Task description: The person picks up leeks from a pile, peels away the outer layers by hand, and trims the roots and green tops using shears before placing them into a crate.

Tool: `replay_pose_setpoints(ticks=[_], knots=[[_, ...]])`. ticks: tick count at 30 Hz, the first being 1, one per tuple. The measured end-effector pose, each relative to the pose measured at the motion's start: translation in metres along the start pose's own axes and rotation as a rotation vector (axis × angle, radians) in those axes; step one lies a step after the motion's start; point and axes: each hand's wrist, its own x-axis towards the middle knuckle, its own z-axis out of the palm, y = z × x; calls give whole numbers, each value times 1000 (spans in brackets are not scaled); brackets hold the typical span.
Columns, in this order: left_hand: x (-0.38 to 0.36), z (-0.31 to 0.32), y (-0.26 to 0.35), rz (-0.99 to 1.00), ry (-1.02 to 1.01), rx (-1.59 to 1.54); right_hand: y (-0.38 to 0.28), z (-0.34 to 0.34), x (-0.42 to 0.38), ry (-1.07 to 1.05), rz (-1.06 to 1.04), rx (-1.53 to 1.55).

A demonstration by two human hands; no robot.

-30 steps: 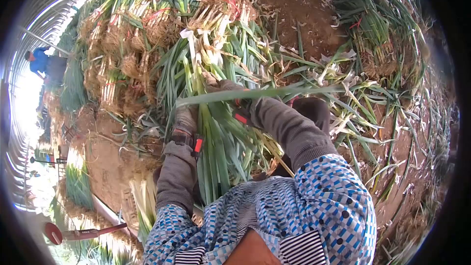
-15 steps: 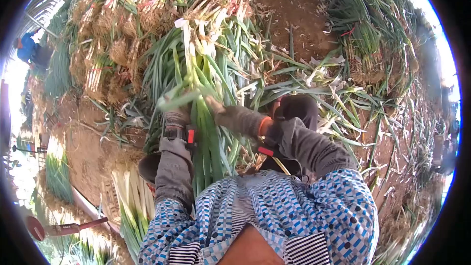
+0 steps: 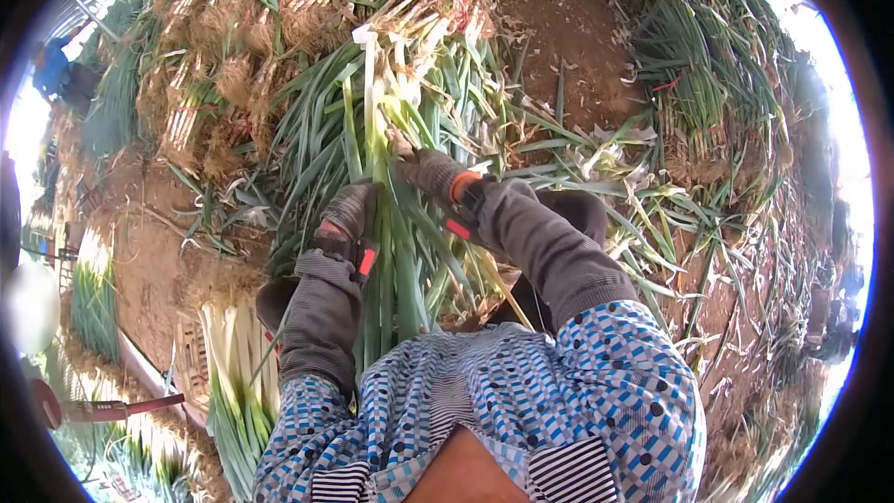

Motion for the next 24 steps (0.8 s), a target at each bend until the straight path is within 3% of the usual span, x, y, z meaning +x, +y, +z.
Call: replay_pose_setpoints(ticks=[3, 5, 6, 7, 9, 10, 11, 13, 14, 15, 17, 21, 24], knots=[[45, -15, -26, -48, -22, 581, -7, -10, 32, -82, 39, 109], [82, -16, -49, -99, 54, 658, -18, -17, 39, -74, 28, 130], [98, -15, -60, -125, 92, 695, -20, -17, 46, -88, 131, 42], [104, -15, -65, -154, 126, 736, -10, -12, 49, -61, 72, 7], [58, -7, -22, -169, 54, 465, 25, 5, 44, -6, -26, -59], [35, -2, -1, -179, 18, 327, -14, -24, -12, -200, 85, 25], [29, 3, 14, -207, 42, 508, -20, -24, -45, -165, 85, -10], [26, 10, 26, -267, 93, 858, -12, -26, -99, -393, 8, -36], [24, 6, 19, -311, 135, 594, -20, -29, -127, -351, -55, 62], [22, 3, 16, -262, 148, 563, -27, -31, -156, -315, -122, 156], [17, 5, 10, -156, 172, 500, -8, -13, -161, -228, 85, 124], [24, 24, 26, -143, 170, 1189, 2, 3, -154, -286, 16, 160], [24, 17, 24, -244, 173, 976, 7, 10, -113, -229, 33, 215]])
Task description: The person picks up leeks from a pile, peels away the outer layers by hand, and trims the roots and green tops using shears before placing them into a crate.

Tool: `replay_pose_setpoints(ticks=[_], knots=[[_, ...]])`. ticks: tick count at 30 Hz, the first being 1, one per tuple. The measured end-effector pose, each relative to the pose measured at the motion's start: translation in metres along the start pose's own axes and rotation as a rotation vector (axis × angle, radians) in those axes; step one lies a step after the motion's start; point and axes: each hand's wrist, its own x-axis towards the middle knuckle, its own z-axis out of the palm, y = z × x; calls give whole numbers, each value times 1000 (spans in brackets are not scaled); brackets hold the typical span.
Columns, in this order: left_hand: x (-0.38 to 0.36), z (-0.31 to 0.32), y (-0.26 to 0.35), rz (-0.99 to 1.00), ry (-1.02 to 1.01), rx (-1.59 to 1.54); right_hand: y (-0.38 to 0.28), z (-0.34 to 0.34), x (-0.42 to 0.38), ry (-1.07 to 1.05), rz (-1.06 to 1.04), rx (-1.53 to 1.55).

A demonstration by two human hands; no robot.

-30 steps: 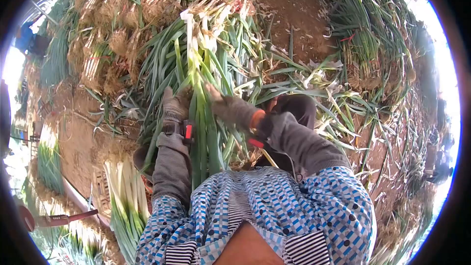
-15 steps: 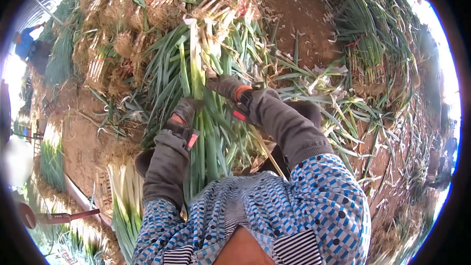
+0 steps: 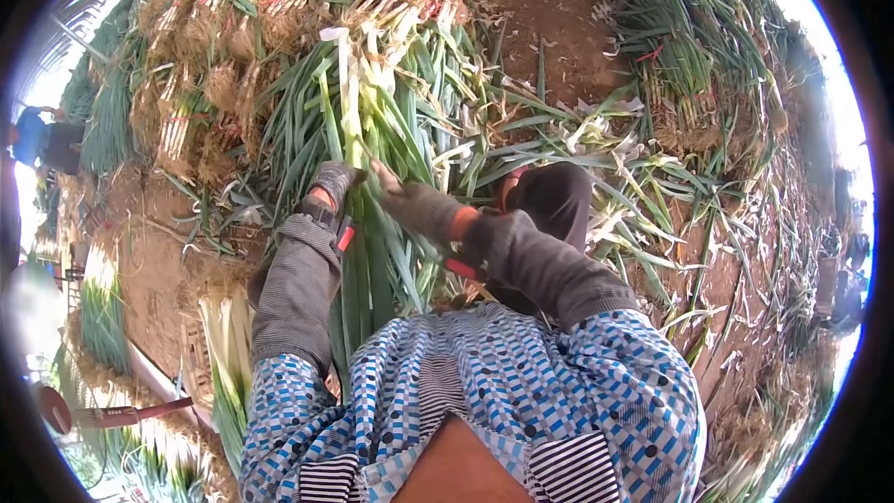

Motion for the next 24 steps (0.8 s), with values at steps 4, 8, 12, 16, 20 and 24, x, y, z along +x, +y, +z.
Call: replay_pose_setpoints(ticks=[4, 8, 12, 16, 20, 24], knots=[[-17, 0, 9, -85, 84, -134, -7, 2, 20, 87, -3, 57], [-4, -4, 1, 83, 45, -59, 7, -2, 58, 52, -42, -45], [-8, -14, -5, 81, 1, -175, -24, -26, 96, 159, -152, 43], [-31, -22, -38, 972, 140, -14, -4, -39, 126, 215, -214, -93], [-82, -70, -27, 719, 210, 81, 19, -63, 72, 262, -149, -295], [-96, -100, 7, 491, -87, -671, 44, -84, 11, 245, 285, -658]])
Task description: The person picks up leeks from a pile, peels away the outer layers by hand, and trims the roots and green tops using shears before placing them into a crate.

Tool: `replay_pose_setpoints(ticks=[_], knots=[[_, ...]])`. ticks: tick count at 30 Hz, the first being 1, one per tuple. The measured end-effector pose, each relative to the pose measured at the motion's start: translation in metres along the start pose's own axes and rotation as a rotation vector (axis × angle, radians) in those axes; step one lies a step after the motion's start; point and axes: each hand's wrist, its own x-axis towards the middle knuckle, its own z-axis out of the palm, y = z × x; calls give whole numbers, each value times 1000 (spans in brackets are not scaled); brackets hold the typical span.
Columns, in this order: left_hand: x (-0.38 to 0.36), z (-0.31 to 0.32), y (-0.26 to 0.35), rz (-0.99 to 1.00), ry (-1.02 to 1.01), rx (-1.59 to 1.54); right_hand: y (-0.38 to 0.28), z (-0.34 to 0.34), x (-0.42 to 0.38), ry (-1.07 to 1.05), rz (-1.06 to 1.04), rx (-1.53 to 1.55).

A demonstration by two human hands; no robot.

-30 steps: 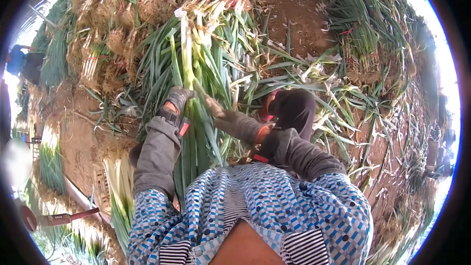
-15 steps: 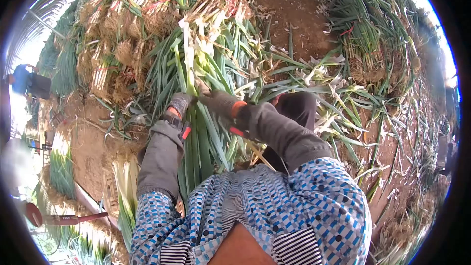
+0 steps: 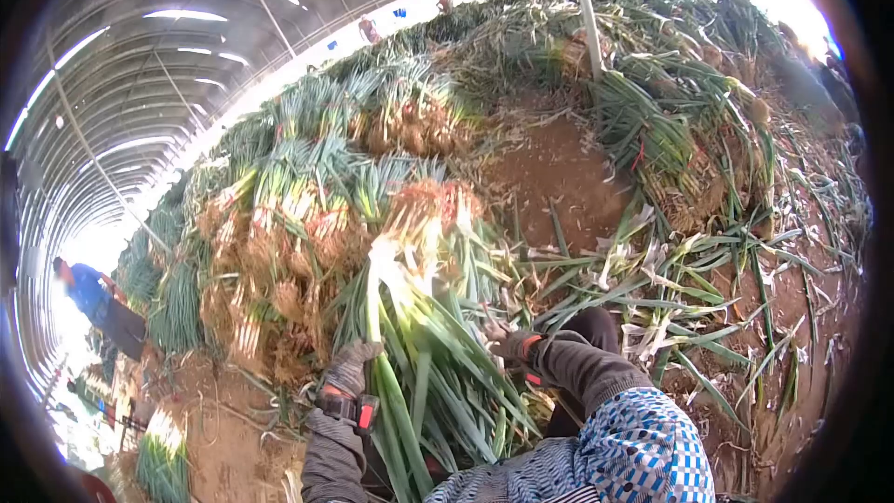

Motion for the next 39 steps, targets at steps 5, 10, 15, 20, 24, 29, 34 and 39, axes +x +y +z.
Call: replay_pose_setpoints(ticks=[5, 10, 15, 20, 24, 29, 34, 39], knots=[[-20, 54, 122, 219, -74, -22, 4, -24, 11, -116, -288, 521], [18, 155, 117, 711, 6, 510, -27, -80, -39, 467, -1073, 1046], [-24, 152, 46, 315, -310, -35, -15, -79, -83, -80, -692, 2238], [36, 84, -78, -91, 94, 136, 29, -60, -37, -161, -471, 2203], [79, 51, -99, -253, 227, 215, 31, -34, 10, -176, -300, 2154], [151, 39, -129, -124, 306, 703, 6, -25, 20, -196, -152, 1958], [177, 70, -126, -274, 686, 854, -11, -24, 26, -198, -181, 1858], [182, 61, -118, -269, 619, 747, -22, -35, 20, -267, -165, 1915]])
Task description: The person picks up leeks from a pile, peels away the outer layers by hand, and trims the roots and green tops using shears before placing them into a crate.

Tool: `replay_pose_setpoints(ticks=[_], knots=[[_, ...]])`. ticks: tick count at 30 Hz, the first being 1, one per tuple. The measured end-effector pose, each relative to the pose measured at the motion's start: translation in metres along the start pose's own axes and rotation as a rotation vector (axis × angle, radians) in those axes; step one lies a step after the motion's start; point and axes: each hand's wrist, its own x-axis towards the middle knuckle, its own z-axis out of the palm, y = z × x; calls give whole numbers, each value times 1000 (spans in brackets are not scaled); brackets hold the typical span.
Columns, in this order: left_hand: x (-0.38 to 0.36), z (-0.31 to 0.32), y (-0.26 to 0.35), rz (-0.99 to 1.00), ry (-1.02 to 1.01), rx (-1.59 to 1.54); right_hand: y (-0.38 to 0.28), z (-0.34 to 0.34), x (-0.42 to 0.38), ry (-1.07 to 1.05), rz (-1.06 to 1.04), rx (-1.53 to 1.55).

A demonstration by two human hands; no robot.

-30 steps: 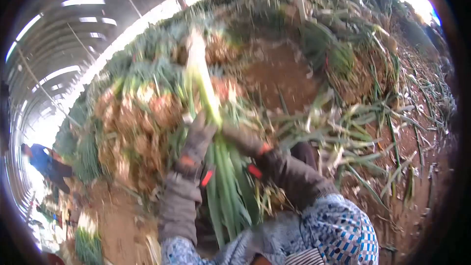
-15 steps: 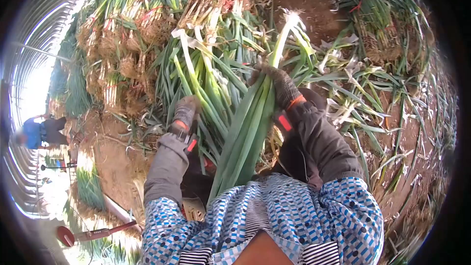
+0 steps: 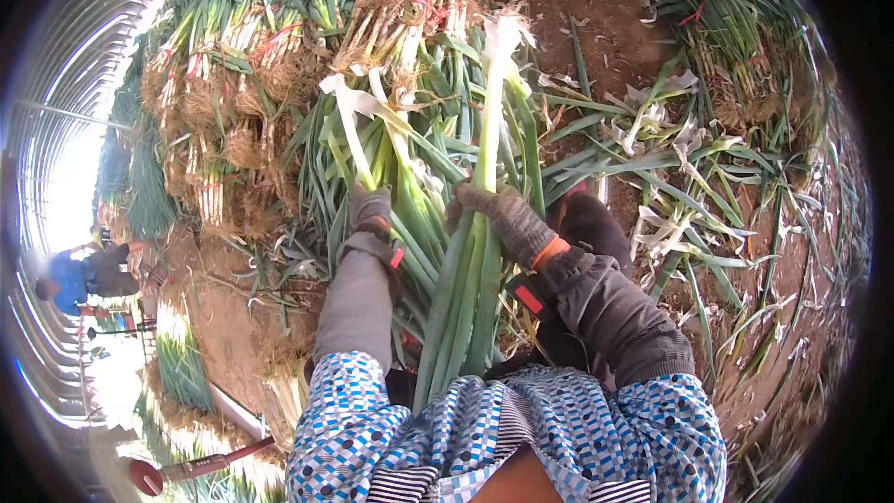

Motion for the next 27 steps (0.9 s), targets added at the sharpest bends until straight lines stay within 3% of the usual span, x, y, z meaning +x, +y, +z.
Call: replay_pose_setpoints(ticks=[1, 4, 6, 7, 9, 11, 12, 14, 16, 18, 22, 26, 27], knots=[[3, -4, 0, 101, 37, -50, -1, 3, -2, -11, -17, -36], [-4, -25, -2, 197, -337, -548, 6, 10, -4, -24, -135, -148], [-57, -58, 44, 159, -424, -692, 15, 12, 1, -3, -305, -239], [-96, -78, 72, 255, -400, -727, 14, 15, -5, -15, -197, -219], [-118, -58, 63, 505, -507, -780, 29, -5, 9, 86, -106, -226], [-135, -69, 69, 505, -614, -858, 15, 7, -13, 21, -142, -48], [-136, -81, 73, 407, -721, -934, 21, -11, -7, 59, -184, -187], [-111, -76, 64, 298, -553, -849, 2, -1, -27, 57, -141, -91], [-52, -23, 19, 262, -379, -672, -4, -12, -30, 180, -102, -78], [-24, 6, -4, 295, -329, -334, -1, -28, -26, 195, -95, -33], [-10, 48, 6, 145, -207, 10, -16, -26, -32, 214, -87, -111], [-22, 59, 30, 104, 98, 289, -13, -35, -24, 189, -141, -136], [-20, 52, 35, 97, 10, 283, -11, -35, -23, 181, -169, -121]])
